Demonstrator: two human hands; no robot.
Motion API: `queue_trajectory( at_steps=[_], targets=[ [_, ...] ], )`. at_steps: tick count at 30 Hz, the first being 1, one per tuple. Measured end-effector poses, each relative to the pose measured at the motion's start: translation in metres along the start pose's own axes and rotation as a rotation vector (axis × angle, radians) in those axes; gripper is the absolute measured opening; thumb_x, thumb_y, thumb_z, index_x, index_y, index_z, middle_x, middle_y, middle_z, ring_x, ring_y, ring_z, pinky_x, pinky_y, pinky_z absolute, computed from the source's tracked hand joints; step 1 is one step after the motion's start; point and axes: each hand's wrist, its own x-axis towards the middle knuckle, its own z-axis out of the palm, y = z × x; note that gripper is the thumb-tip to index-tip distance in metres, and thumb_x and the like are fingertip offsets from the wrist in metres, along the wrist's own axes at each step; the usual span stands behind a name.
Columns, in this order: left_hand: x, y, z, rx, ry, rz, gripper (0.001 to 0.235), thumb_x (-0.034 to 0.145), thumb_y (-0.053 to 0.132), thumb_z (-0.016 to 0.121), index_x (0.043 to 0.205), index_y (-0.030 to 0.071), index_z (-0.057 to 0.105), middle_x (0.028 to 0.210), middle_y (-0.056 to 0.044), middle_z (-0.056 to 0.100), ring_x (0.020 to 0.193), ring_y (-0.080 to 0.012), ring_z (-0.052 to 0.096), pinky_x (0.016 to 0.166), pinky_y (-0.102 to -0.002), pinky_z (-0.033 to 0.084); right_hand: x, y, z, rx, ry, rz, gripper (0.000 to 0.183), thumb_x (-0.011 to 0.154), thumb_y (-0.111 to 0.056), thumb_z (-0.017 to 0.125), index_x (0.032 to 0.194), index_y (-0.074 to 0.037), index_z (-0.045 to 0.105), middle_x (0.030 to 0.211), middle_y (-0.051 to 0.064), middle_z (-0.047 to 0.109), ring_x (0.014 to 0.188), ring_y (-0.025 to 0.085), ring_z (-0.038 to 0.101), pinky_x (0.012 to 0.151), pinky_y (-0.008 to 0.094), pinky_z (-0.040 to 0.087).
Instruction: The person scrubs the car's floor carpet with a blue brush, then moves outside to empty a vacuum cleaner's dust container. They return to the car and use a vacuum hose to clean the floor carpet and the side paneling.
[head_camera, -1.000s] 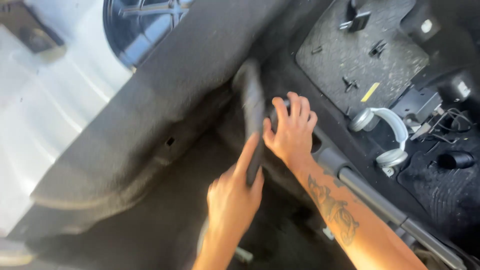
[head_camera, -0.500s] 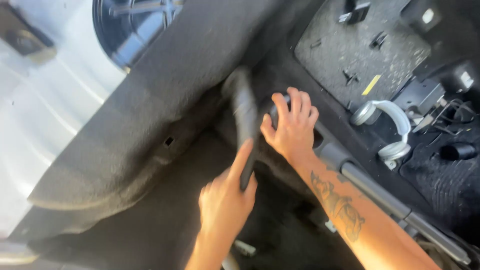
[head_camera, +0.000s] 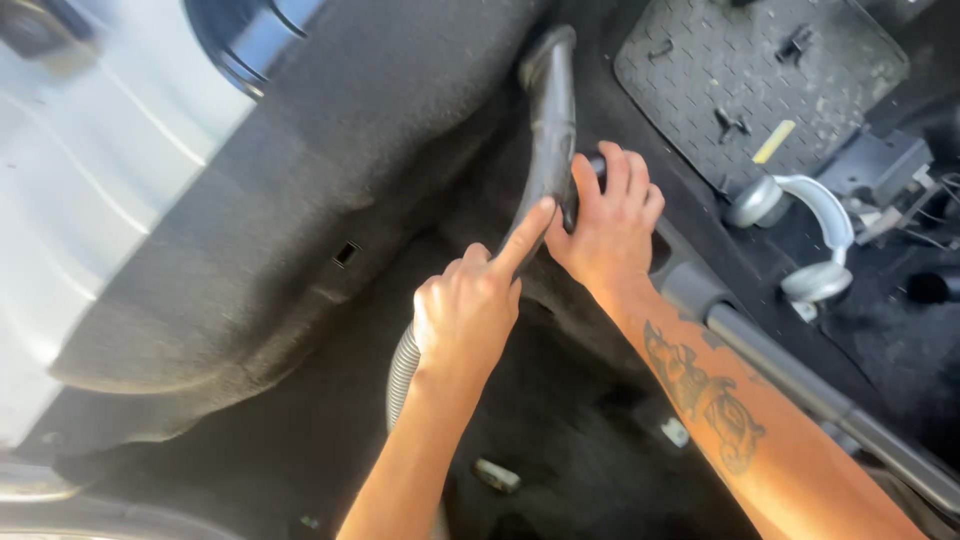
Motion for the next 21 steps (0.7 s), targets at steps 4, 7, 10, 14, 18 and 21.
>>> queue_trajectory(
  at_steps=[4, 7, 10, 14, 18, 21],
  targets=[
    [-0.071, -0.017, -0.029, 0.073, -0.149, -0.116, 0.093, 0.071, 0.017, 0.085, 0.153, 0.050, 0.055, 0.071, 0.004, 0.052, 0.045, -0.0148, 0.053, 0.042, -0.034, 0.047, 0.002, -0.001, -0.009, -0.041, 0.064, -0.049, 0.054, 0.084, -0.031, 0.076, 0.131, -0.009, 0.063, 0.142, 0.020, 0.051, 0.124, 0.041, 0.052, 0.095, 0.050, 0.041],
    [-0.106, -0.033, -0.019, 0.099, -0.229, -0.130, 0.090, 0.069, 0.018, 0.085, 0.150, 0.046, 0.058, 0.065, 0.005, 0.047, 0.037, -0.0129, 0.045, 0.037, -0.033, 0.039, -0.002, 0.000, -0.003, -0.036, 0.050, -0.011, 0.055, 0.084, -0.031, 0.075, 0.133, -0.011, 0.062, 0.143, 0.018, 0.050, 0.126, 0.039, 0.051, 0.096, 0.050, 0.040],
    [-0.023, 0.000, 0.009, 0.054, -0.026, -0.002, 0.094, 0.071, 0.022, 0.085, 0.155, 0.051, 0.054, 0.068, 0.003, 0.046, 0.039, -0.0167, 0.043, 0.037, -0.033, 0.038, -0.003, 0.002, -0.004, 0.007, 0.010, 0.018, 0.055, 0.084, -0.031, 0.075, 0.134, -0.011, 0.062, 0.145, 0.018, 0.049, 0.129, 0.040, 0.048, 0.098, 0.052, 0.039],
    [-0.023, 0.007, 0.008, -0.040, -0.078, -0.053, 0.095, 0.076, 0.021, 0.088, 0.157, 0.052, 0.049, 0.069, 0.002, 0.052, 0.044, -0.0172, 0.054, 0.042, -0.038, 0.048, -0.008, 0.003, 0.000, 0.019, -0.073, 0.003, 0.065, 0.082, -0.031, 0.079, 0.139, -0.007, 0.057, 0.150, 0.019, 0.043, 0.135, 0.043, 0.042, 0.101, 0.056, 0.037],
    [-0.090, -0.031, 0.006, 0.185, -0.160, -0.089, 0.093, 0.071, 0.017, 0.083, 0.152, 0.053, 0.055, 0.073, 0.003, 0.048, 0.048, -0.0155, 0.050, 0.043, -0.034, 0.044, 0.004, 0.000, -0.007, -0.025, 0.063, -0.029, 0.055, 0.085, -0.031, 0.075, 0.133, -0.010, 0.062, 0.143, 0.019, 0.050, 0.127, 0.041, 0.051, 0.096, 0.050, 0.040],
    [-0.058, -0.024, 0.031, 0.240, -0.119, -0.019, 0.088, 0.079, 0.024, 0.080, 0.153, 0.060, 0.047, 0.071, 0.004, 0.048, 0.050, -0.0155, 0.055, 0.047, -0.034, 0.051, -0.010, 0.008, 0.001, -0.069, 0.007, -0.015, 0.055, 0.087, -0.034, 0.072, 0.137, -0.015, 0.059, 0.142, 0.016, 0.050, 0.128, 0.039, 0.051, 0.091, 0.052, 0.044]
  ],
)
